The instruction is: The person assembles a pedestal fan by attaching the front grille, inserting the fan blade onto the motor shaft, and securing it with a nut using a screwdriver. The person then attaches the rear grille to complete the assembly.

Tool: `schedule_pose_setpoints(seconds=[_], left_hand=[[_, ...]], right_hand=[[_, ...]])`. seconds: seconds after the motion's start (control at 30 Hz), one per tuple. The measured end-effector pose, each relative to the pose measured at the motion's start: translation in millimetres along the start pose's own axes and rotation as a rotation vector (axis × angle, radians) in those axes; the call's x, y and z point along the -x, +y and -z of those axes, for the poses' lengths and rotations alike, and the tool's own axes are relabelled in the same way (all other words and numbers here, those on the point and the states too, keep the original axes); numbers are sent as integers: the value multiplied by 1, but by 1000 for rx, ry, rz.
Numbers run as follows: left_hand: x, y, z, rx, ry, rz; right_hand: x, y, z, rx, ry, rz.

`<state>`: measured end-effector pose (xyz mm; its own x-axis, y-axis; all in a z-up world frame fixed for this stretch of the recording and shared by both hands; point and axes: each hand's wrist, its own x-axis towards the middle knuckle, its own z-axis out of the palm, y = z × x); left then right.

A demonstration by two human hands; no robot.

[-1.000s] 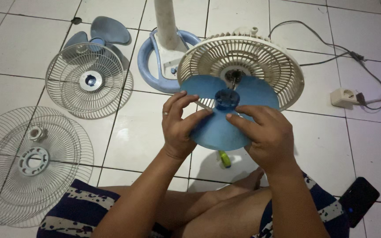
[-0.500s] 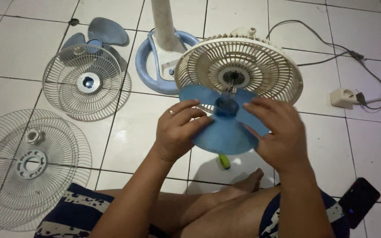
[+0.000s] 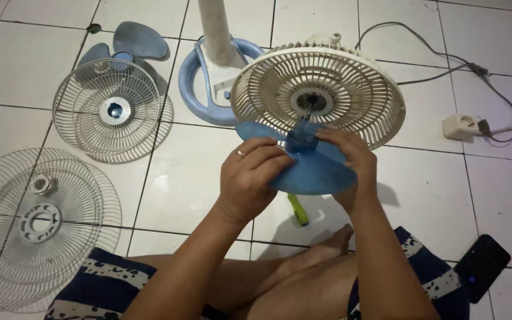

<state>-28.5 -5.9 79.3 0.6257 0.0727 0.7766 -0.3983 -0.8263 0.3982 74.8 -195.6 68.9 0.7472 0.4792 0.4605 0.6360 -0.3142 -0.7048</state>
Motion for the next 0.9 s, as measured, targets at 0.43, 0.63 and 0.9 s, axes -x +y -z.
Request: schedule_pose_setpoints(seconds=[0.43, 0.63, 0.9], left_hand=[[24, -25, -26, 107, 241, 389], [37, -36, -41, 238, 304, 496], [40, -42, -46, 301, 306, 483]], right_hand=[[-3, -16, 0, 202, 82, 27], [-6, -35, 9, 294, 48, 168], [-11, -41, 14, 343, -47, 156]])
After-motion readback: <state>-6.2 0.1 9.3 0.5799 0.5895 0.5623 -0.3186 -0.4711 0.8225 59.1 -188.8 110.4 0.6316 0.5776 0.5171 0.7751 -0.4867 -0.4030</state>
